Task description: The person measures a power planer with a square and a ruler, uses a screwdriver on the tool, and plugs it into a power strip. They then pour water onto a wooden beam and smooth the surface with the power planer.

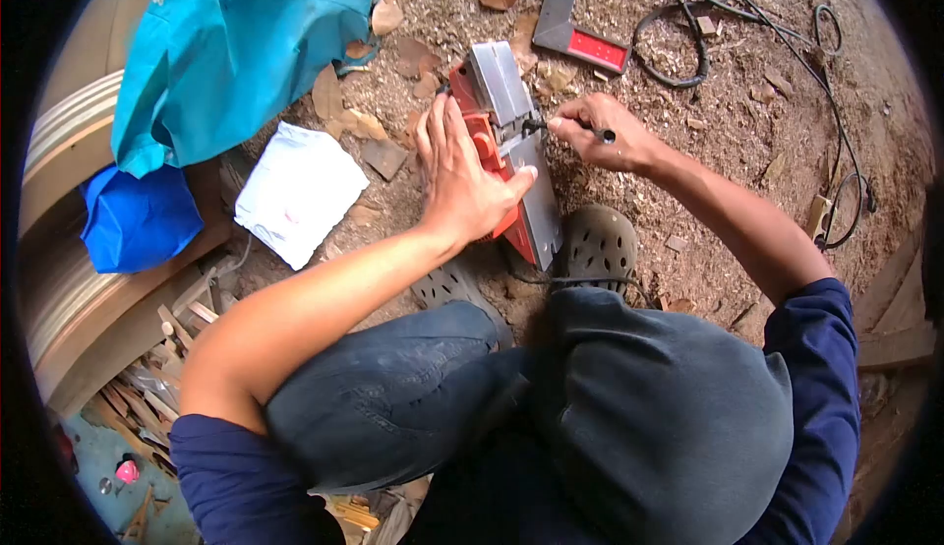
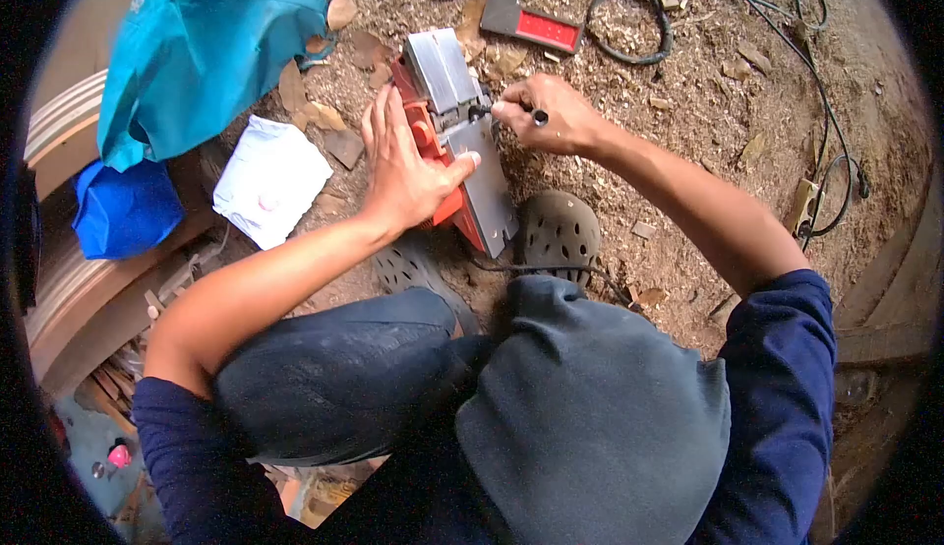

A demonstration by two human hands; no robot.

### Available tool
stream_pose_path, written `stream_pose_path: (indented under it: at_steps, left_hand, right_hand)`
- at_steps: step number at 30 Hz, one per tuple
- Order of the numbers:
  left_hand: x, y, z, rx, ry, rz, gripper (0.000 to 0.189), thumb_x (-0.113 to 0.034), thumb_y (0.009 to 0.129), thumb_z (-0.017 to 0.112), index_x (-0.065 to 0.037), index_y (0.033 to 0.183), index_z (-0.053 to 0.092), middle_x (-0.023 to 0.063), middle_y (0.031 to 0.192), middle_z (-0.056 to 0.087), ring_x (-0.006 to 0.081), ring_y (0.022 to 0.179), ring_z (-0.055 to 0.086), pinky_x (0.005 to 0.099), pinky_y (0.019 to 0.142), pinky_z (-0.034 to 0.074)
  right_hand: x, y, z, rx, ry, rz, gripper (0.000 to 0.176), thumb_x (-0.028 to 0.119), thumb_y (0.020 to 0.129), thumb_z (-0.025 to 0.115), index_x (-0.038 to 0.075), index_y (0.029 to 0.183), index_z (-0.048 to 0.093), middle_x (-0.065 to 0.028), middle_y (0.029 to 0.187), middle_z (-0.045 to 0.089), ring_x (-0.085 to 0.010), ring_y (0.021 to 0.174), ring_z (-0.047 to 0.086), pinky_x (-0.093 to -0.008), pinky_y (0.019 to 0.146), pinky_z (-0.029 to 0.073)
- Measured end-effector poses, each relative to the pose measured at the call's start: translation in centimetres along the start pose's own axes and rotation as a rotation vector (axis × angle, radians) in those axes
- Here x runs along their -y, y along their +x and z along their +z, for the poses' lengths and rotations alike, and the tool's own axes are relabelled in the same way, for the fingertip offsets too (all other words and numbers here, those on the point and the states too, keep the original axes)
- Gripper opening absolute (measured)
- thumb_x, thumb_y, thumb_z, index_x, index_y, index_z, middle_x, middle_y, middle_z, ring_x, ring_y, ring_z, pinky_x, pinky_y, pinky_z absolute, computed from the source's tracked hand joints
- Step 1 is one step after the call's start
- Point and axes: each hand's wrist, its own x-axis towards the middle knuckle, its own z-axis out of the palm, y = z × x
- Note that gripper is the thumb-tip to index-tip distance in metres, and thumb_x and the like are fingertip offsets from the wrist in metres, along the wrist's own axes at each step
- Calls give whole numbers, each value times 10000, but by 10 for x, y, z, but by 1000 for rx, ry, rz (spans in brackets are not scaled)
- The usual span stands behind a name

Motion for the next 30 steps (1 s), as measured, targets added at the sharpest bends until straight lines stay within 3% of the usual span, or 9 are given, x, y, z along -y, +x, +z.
stream_pose_path:
  at_steps: [5,7,8,9,13,14,15,18,30]
  left_hand:
    - [-13,17,-26,-63,98,309,1364,-518,682,907,44,1613,84,306,1661,125,487,1567,64,605,1271,84]
    - [-20,29,-29,-32,145,507,1288,-633,739,834,28,1612,156,268,1665,191,459,1569,127,613,1266,112]
    - [-27,34,-27,-33,148,513,1288,-633,739,834,28,1612,156,268,1665,191,459,1569,127,613,1266,112]
    - [-37,40,-22,9,133,593,1241,-674,765,792,22,1605,200,253,1656,232,443,1564,164,618,1262,129]
    - [-68,70,7,93,-42,887,1111,-682,764,780,-38,1567,364,217,1517,480,396,1416,453,580,1220,277]
    - [-75,75,11,44,-169,940,929,-606,774,807,-71,1479,526,172,1284,661,350,1187,637,511,1100,447]
    - [-76,79,18,45,-183,953,929,-606,774,807,-71,1479,526,172,1284,661,350,1187,637,511,1100,447]
    - [-76,89,29,-76,-293,963,477,-450,818,833,-134,1170,770,56,883,743,228,801,730,355,723,596]
    - [-86,100,47,-81,-657,869,185,-125,878,716,-116,1048,788,88,755,745,245,645,729,343,590,568]
  right_hand:
    - [-9,-3,8,-73,7,-67,315,275,949,582,-5,844,680,-261,742,616,-403,708,615,-525,698,471]
    - [-10,-3,12,-86,33,-19,325,258,978,582,-13,801,614,-156,644,528,-233,616,502,-444,610,414]
    - [-6,-5,11,-78,30,11,313,282,944,594,-3,834,662,-206,734,609,-323,679,585,-479,677,471]
    - [-1,-7,8,-72,21,39,321,307,909,606,7,867,711,-255,825,689,-413,742,668,-514,744,529]
    - [-41,-1,35,-499,-38,-455,460,371,849,692,63,1189,666,-255,1228,671,-379,1109,668,-499,880,536]
    - [-51,-1,29,-278,-340,-338,520,368,850,705,70,1268,624,-232,1372,582,-379,1223,607,-479,919,519]
    - [-62,-3,30,-284,-348,-322,520,368,850,705,70,1268,624,-232,1372,582,-379,1223,607,-479,919,519]
    - [-87,0,45,-318,-189,-317,478,362,857,700,69,1230,635,-218,1272,633,-384,1135,646,-477,863,533]
    - [-79,-10,44,-292,-178,-283,468,357,860,697,68,1223,633,-213,1247,639,-384,1109,650,-477,847,534]
